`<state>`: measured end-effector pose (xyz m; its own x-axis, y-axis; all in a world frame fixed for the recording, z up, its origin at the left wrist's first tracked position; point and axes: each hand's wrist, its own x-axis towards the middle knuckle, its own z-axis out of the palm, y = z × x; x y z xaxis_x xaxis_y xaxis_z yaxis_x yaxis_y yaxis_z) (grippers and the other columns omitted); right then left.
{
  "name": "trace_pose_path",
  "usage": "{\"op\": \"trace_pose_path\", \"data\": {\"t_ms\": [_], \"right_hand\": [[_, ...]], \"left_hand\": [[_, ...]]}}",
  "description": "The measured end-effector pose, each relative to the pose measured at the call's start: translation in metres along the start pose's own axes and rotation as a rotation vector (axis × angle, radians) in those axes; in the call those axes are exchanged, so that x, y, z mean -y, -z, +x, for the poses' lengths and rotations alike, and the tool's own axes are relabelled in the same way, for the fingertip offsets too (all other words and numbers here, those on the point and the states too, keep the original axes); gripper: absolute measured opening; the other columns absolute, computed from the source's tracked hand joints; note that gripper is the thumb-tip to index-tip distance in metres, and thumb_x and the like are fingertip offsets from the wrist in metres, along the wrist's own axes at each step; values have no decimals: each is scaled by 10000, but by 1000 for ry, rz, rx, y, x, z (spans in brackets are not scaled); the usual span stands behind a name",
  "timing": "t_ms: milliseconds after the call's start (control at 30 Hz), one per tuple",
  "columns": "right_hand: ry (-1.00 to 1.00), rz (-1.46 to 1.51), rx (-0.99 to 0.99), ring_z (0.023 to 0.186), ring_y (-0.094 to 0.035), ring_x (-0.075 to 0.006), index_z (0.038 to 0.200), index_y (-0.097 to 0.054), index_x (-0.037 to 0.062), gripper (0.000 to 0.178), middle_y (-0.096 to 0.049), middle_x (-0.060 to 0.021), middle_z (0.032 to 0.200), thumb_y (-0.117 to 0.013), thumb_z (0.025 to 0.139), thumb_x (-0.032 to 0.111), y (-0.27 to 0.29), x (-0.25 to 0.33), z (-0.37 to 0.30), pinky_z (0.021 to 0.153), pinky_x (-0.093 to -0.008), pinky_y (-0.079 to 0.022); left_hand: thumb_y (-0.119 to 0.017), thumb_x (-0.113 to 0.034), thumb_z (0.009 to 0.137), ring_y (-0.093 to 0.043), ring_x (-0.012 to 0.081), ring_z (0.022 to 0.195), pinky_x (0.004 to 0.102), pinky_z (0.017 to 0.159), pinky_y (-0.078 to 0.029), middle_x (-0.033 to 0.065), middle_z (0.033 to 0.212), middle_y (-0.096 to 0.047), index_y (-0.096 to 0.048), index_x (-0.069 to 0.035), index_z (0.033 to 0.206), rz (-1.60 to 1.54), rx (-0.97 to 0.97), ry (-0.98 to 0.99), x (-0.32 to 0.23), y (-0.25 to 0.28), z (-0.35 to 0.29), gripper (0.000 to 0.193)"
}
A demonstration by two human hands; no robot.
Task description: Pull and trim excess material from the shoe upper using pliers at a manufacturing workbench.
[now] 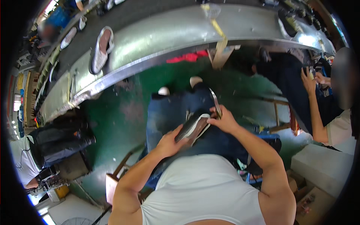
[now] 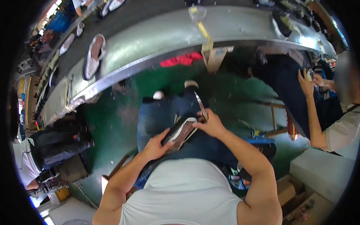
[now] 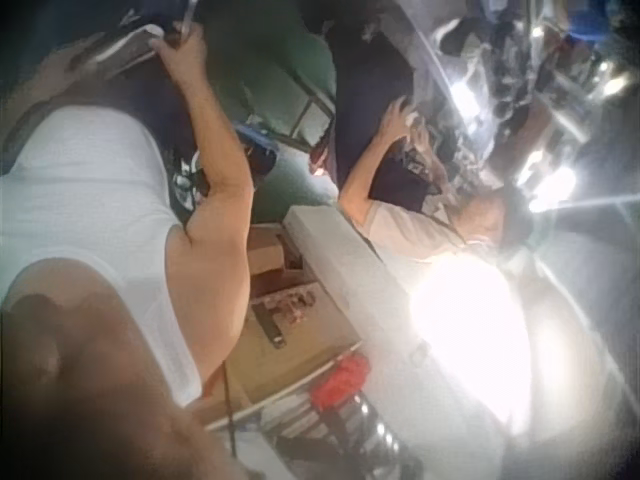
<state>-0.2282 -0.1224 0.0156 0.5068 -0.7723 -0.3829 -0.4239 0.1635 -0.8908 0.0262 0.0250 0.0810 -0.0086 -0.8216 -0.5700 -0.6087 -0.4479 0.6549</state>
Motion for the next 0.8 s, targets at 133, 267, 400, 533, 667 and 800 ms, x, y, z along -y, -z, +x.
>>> {"op": "trace_pose_path", "data": {"t_ms": [133,267,400,533,667,800], "right_hand": [[76,-255,60,928,-657,-256,1167,-561,25,549,-668,-147,986,-834,744,245,0,1,-4,839,-376,-513],[130,-326,128,927,-656,-395,1153,-538,6,534,-666,-217,969,-809,753,233,6,8,6,820,-444,-511],[60,-332,199,843,-662,-358,1097,-580,-11,406,-664,-204,890,-751,804,211,16,12,6,764,-425,-512],[-187,4,116,805,-659,-315,1036,-613,-17,296,-658,-196,853,-708,832,175,14,11,7,739,-390,-513],[504,-373,-137,909,-658,-371,1147,-558,-12,349,-665,-184,1003,-661,827,83,5,8,1,793,-420,-533],[680,-669,-14,950,-649,-413,1124,-531,1,348,-666,-196,1036,-656,804,60,7,15,4,836,-465,-526]], "left_hand": [[-699,-475,860,-575,390,1208,412,967,-494,277,1400,-502,-437,-59,1465,629,-434,-388,-17,-13,17,780],[-708,-478,840,-559,395,1233,415,988,-479,277,1382,-520,-452,-69,1459,194,-159,-296,-34,-21,71,784],[-671,-405,899,-546,360,1269,387,1045,-443,230,1362,-571,-457,-19,1444,36,148,-114,-24,-11,92,701],[-618,-304,962,-575,276,1238,358,1028,-446,188,1360,-586,-450,-22,1452,-241,197,-183,-17,-15,106,590],[-609,-284,968,-573,256,1231,346,1039,-440,177,1362,-582,-423,-19,1461,-76,117,-212,-29,-25,110,589],[-599,-304,960,-560,312,1254,384,1044,-436,204,1365,-565,-448,-67,1447,-160,190,-315,-32,-24,110,562]]}}
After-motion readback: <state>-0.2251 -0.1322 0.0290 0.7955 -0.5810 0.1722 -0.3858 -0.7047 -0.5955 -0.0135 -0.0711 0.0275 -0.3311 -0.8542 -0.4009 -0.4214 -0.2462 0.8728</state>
